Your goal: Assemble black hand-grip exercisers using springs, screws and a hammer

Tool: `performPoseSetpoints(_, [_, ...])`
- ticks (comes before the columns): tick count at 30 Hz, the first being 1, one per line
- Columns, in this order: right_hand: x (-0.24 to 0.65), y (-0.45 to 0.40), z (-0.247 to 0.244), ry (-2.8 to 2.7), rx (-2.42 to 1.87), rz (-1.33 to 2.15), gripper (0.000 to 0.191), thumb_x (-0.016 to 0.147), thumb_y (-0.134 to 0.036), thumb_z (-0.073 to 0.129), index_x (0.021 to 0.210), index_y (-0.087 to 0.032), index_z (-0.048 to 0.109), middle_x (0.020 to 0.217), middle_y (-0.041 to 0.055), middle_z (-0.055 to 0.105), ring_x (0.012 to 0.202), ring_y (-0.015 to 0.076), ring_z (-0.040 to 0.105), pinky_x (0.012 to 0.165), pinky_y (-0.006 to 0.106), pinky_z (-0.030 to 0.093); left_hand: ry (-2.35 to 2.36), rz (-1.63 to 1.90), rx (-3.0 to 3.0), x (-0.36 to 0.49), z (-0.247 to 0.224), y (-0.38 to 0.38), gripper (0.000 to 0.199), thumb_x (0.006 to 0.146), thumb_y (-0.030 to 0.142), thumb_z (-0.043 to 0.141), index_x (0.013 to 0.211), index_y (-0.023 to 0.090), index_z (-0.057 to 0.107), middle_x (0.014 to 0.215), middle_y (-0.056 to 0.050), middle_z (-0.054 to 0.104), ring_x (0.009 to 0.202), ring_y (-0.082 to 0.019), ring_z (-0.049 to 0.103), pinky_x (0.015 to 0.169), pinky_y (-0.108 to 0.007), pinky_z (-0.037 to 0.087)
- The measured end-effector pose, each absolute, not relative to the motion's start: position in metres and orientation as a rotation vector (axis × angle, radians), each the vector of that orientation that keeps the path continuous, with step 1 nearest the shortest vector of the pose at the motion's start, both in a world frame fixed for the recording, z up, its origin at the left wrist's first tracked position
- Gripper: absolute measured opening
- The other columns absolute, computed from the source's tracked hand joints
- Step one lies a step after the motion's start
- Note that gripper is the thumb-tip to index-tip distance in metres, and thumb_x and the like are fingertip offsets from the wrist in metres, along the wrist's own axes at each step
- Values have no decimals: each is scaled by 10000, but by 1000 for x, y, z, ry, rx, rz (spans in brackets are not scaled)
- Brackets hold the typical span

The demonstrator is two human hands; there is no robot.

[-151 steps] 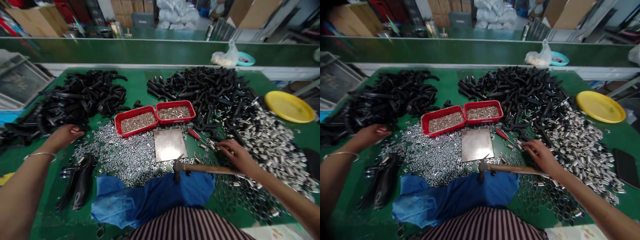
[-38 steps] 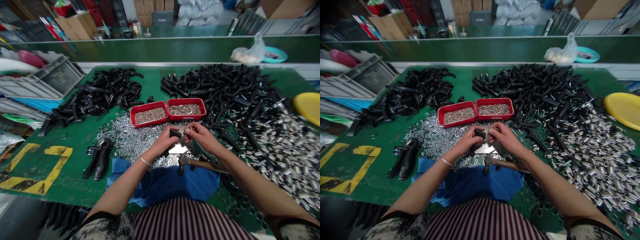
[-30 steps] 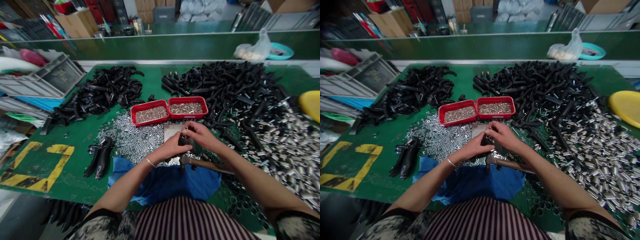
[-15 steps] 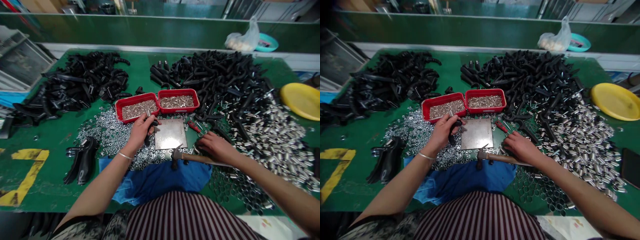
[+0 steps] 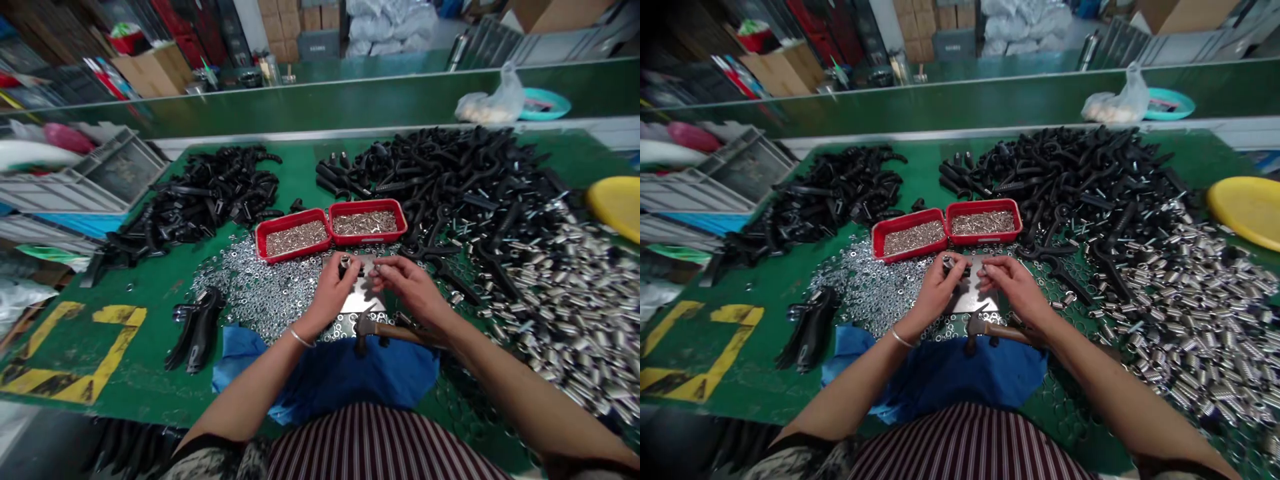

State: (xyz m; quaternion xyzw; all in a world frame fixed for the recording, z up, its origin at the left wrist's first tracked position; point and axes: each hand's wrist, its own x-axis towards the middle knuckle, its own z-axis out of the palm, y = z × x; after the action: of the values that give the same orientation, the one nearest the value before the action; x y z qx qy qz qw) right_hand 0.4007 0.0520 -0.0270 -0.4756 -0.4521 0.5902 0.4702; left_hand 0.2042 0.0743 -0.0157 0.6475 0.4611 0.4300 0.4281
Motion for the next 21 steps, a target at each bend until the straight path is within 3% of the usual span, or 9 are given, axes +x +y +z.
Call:
performPoseSetpoints(3, [372,59,-30,-840,-969,1747,265,865,-414,754,961,-185,662,873,25,699,722,123,651,702,275,583,1206,1121,1667,208,-19,71,168,1001,373,516,1006,209,556,984,-48,627,941,-189,586,885,-341,450])
performPoseSetpoints(7, [368,61,-37,-761,-927,1921,279,835,-397,793,923,-171,655,884,34,717,681,96,647,651,231,575,1248,1091,1664,206,-20,69,147,1001,352,508,976,210,534,982,-60,609,980,-211,573,908,-351,430])
performPoseSetpoints(13, [374,57,-30,-1131,-1059,1555,272,811,-351,812,942,-229,608,777,-26,687,654,141,668,654,301,580,1146,1094,1718,203,-14,72,126,1004,342,507,995,222,541,1042,-63,616,1022,-214,579,943,-356,426])
performPoseSetpoints(16, [371,57,-26,-1078,-987,1703,312,806,-403,810,901,-224,573,760,-31,675,595,119,633,584,274,559,974,1073,1865,197,-11,73,123,1011,324,499,1018,226,573,1106,-71,634,1078,-214,584,980,-364,421])
performPoseSetpoints(18, [368,56,-25,-988,-892,1917,357,847,-519,740,903,-211,569,751,-22,661,546,96,584,517,243,521,955,1028,1919,195,-11,77,136,997,346,530,999,228,598,1029,-59,654,1003,-212,600,932,-356,439])
performPoseSetpoints(21, [377,56,-24,-1179,-941,2011,452,956,-635,512,1058,-201,587,791,22,689,517,96,548,467,238,468,1033,1059,1812,200,-13,93,172,975,387,567,957,224,621,925,-44,655,867,-193,592,835,-337,456])
